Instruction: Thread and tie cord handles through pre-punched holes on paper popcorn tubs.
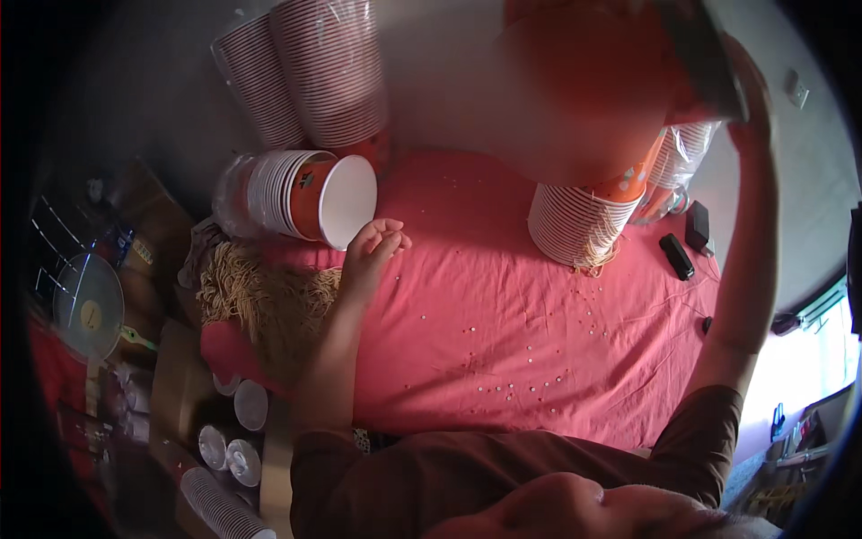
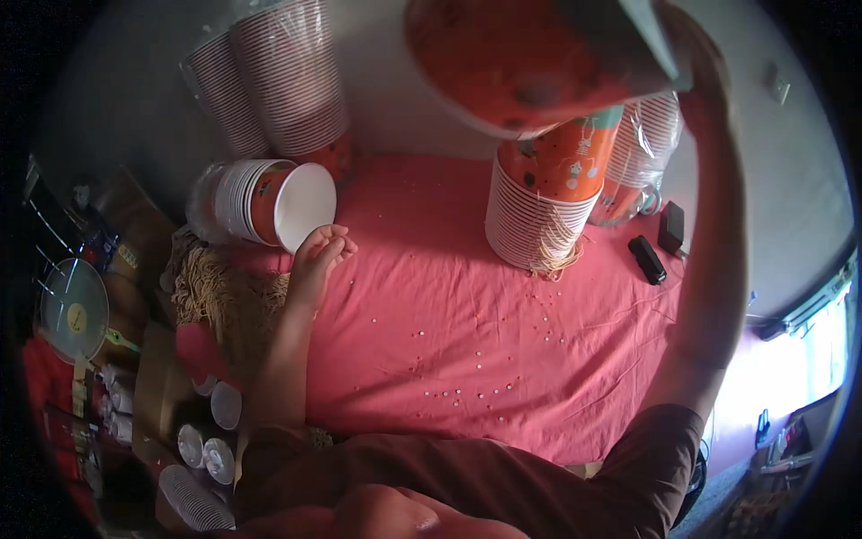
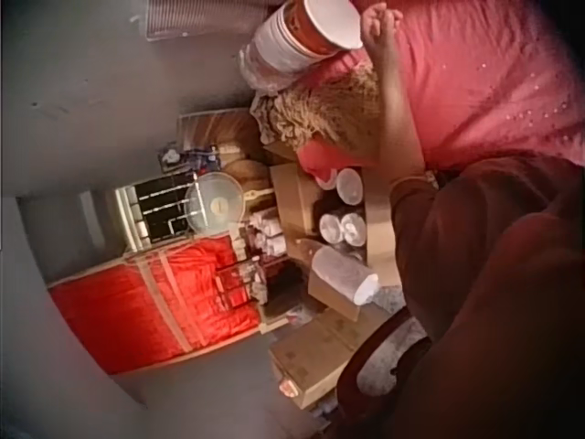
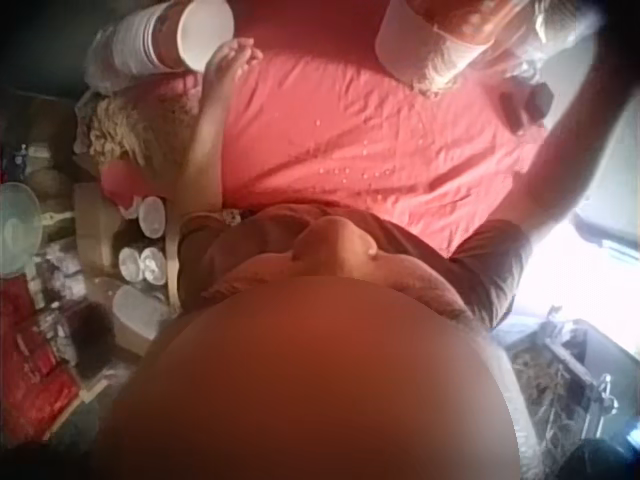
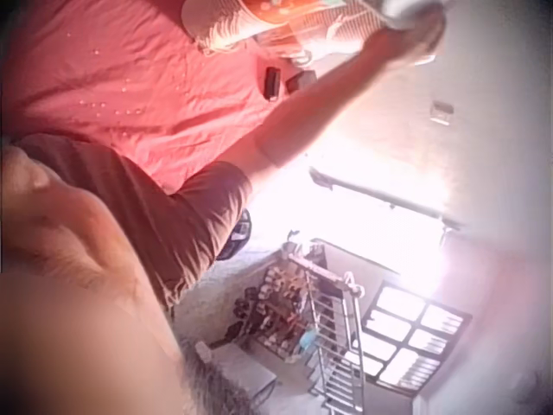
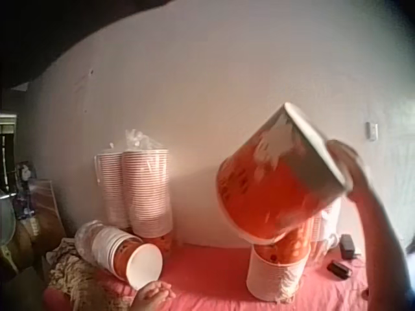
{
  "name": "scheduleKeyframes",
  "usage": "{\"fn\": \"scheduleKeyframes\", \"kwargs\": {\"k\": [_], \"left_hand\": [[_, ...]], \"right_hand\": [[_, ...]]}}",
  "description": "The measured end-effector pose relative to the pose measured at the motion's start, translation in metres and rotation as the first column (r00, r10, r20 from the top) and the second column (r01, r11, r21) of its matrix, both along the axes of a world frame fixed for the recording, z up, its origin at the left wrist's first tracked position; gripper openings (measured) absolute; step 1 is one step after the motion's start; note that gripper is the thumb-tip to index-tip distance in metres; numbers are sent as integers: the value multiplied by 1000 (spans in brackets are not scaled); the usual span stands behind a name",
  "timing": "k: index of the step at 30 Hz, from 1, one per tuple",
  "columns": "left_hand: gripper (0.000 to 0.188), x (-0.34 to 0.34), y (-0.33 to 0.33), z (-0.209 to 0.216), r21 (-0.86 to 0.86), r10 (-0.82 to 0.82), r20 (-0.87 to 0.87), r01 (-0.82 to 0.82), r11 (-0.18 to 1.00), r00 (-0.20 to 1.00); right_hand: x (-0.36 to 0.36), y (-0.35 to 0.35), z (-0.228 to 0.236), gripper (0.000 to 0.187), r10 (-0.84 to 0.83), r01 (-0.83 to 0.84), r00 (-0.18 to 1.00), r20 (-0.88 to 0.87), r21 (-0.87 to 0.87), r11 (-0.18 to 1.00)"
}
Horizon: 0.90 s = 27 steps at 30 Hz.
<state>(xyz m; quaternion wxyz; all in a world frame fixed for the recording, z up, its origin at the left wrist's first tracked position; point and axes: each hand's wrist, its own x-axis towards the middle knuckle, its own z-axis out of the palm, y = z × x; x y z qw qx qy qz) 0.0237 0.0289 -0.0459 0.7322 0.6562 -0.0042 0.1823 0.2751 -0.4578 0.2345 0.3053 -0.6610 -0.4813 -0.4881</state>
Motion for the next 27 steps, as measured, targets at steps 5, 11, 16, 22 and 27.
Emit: {"fn": "scheduleKeyframes", "kwargs": {"k": [5,11,16,22,27], "left_hand": [[16,-2,2,-9,32,12,22,-12,999,1000],[15,1,0,-12,139,31,18,-33,990,999],[14,5,4,-14,163,48,-19,-44,986,999],[13,5,4,-17,181,44,-58,-33,983,997],[13,5,7,-23,181,34,-64,-22,983,997]], "right_hand": [[-6,2,29,49,304,28,665,-683,429,903],[-12,47,10,49,-210,207,485,-849,-122,971],[11,58,-3,37,-341,140,319,-885,-311,940],[12,67,-19,34,-430,160,194,-882,-404,901],[-8,78,-22,46,-391,166,272,-879,-358,919]]}}
